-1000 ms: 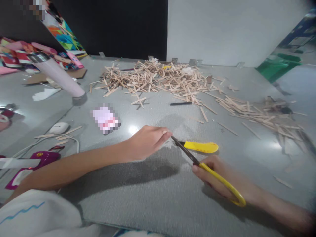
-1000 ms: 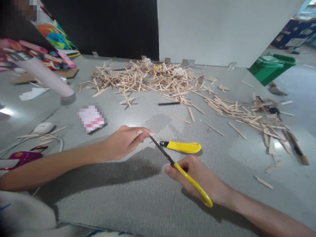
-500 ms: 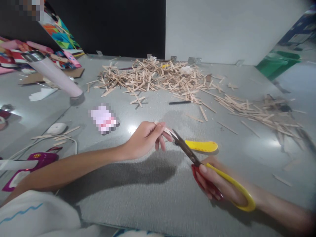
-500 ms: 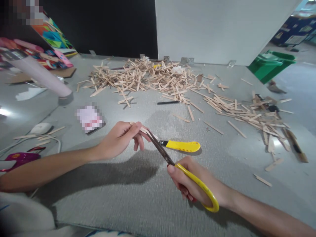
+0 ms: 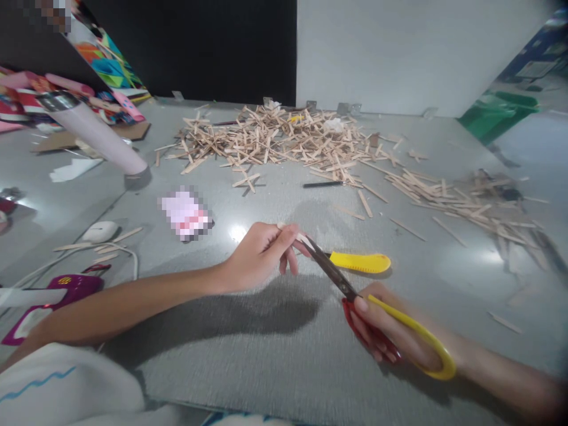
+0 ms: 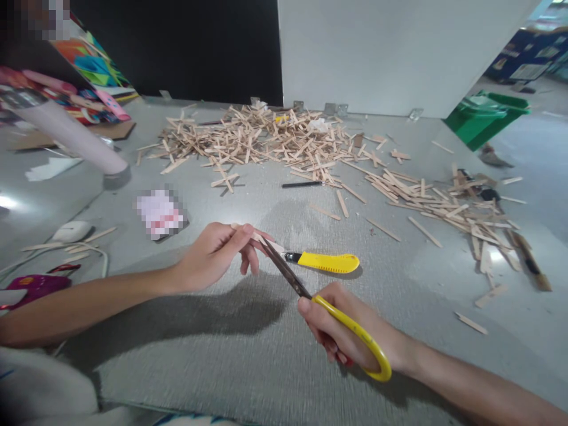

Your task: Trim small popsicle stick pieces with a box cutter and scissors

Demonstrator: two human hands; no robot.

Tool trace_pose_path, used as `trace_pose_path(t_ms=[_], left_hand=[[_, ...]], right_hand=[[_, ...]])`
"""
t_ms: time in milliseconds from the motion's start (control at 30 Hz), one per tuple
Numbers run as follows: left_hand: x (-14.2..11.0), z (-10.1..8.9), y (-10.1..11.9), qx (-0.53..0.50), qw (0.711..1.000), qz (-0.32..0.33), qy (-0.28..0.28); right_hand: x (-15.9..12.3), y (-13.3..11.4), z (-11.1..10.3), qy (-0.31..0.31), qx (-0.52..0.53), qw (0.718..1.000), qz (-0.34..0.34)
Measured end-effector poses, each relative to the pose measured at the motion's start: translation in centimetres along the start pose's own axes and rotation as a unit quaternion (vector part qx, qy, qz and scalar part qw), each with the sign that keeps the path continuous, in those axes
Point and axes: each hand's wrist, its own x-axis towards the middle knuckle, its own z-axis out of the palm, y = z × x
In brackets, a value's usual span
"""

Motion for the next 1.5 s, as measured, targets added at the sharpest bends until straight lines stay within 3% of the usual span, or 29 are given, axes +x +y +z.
trace_pose_path(t_ms=[267,433,533,700,933,1133,1333,1500], left_hand=[[-0.6,0.3,-0.6,0.024,1.0,0.001,0.001],[-1.0,0.6,-1.1,0.02,1.0,-0.015,0.004],[-1.4,1.0,-1.3,0.056,0.998,0.002,0.025],[-1.9,1.4,-1.2,0.073,0.996,0.005,0.047],[-1.8,1.4,-1.2,0.054,0.998,-0.008,0.03],[-1.7,1.3,-1.2,0.049,0.998,0.004,0.029],[-1.5,0.9,-1.1,0.097,0.993,0.064,0.027],[-1.2,0.2,-0.9,0.179,0.977,0.117,0.012]], right_hand=[[0.2,0.3,0.2,-0.019,0.029,0.999,0.027],[-0.3,-0.5,0.6,0.052,-0.016,0.995,0.086],[-0.4,-0.7,0.9,0.039,-0.015,0.994,0.103],[-0.3,-0.6,1.2,0.065,-0.044,0.995,0.069],[-0.4,-1.0,1.1,0.04,-0.062,0.996,0.055],[-0.2,-0.3,0.9,0.044,-0.087,0.995,-0.005],[0.1,0.6,0.7,0.11,-0.114,0.986,-0.049],[-0.5,-0.7,0.4,0.095,-0.111,0.989,-0.037]])
